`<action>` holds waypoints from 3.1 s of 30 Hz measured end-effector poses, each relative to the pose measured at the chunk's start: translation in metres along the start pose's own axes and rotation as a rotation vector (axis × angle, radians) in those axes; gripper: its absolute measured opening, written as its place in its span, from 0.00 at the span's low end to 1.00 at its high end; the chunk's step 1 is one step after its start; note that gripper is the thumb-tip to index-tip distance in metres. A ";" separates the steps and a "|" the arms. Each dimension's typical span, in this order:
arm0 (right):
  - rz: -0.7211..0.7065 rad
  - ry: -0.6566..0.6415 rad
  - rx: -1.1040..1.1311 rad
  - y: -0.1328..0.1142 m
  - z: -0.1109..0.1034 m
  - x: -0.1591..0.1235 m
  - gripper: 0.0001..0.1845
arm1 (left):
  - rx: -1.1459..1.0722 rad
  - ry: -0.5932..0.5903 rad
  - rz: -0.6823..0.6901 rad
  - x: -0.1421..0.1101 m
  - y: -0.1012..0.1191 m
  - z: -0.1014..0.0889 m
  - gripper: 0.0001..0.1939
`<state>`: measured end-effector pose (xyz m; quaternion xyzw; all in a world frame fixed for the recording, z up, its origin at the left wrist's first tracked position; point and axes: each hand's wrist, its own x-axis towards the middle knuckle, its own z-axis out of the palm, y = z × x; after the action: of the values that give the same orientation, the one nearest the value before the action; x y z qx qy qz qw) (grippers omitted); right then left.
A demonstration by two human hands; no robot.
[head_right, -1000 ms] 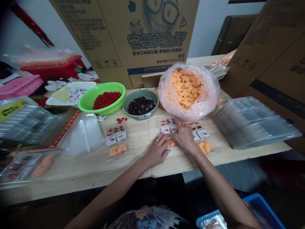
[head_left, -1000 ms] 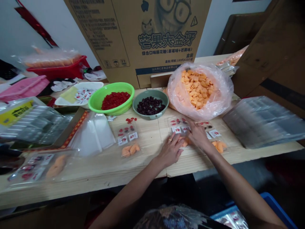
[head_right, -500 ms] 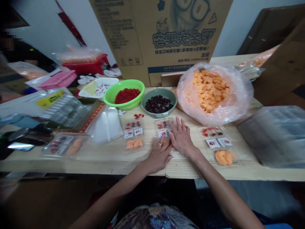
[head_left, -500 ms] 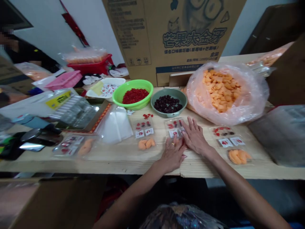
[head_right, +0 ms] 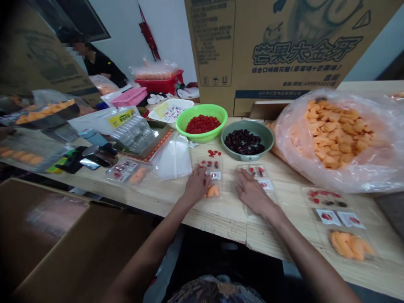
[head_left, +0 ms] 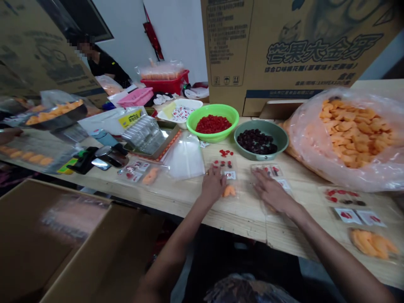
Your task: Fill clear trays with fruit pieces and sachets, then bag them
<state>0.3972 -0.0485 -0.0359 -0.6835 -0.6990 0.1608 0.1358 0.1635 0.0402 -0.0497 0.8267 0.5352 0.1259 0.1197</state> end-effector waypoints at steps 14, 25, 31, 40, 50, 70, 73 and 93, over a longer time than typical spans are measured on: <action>-0.049 0.025 0.111 -0.055 0.065 0.008 0.40 | -0.081 -0.161 0.374 -0.101 -0.019 -0.004 0.37; -0.045 -0.032 -0.236 -0.076 0.047 0.011 0.32 | -0.051 -0.169 0.513 -0.115 0.001 0.010 0.29; -0.077 -0.034 -0.313 -0.075 0.062 0.036 0.32 | -0.200 0.005 0.458 -0.087 -0.012 -0.017 0.12; -0.127 -0.005 -0.362 -0.088 0.075 0.023 0.32 | 0.175 -0.059 -0.025 -0.012 -0.134 -0.048 0.17; -0.184 -0.134 -0.195 -0.116 0.038 0.061 0.26 | -0.063 0.062 -0.212 0.009 -0.136 -0.041 0.06; -0.340 -0.204 -0.313 -0.185 0.069 0.130 0.24 | -0.029 0.201 -0.022 -0.003 -0.140 -0.043 0.14; -0.313 -0.196 -0.311 -0.185 0.070 0.131 0.24 | 0.134 0.254 -0.044 -0.007 -0.153 -0.041 0.14; -0.347 0.016 0.103 -0.142 0.019 0.076 0.27 | 0.207 0.367 0.093 -0.026 -0.123 -0.045 0.33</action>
<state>0.2580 0.0247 0.0025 -0.5459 -0.7962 0.1652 0.2019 0.0328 0.0688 -0.0506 0.8215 0.5194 0.2242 -0.0712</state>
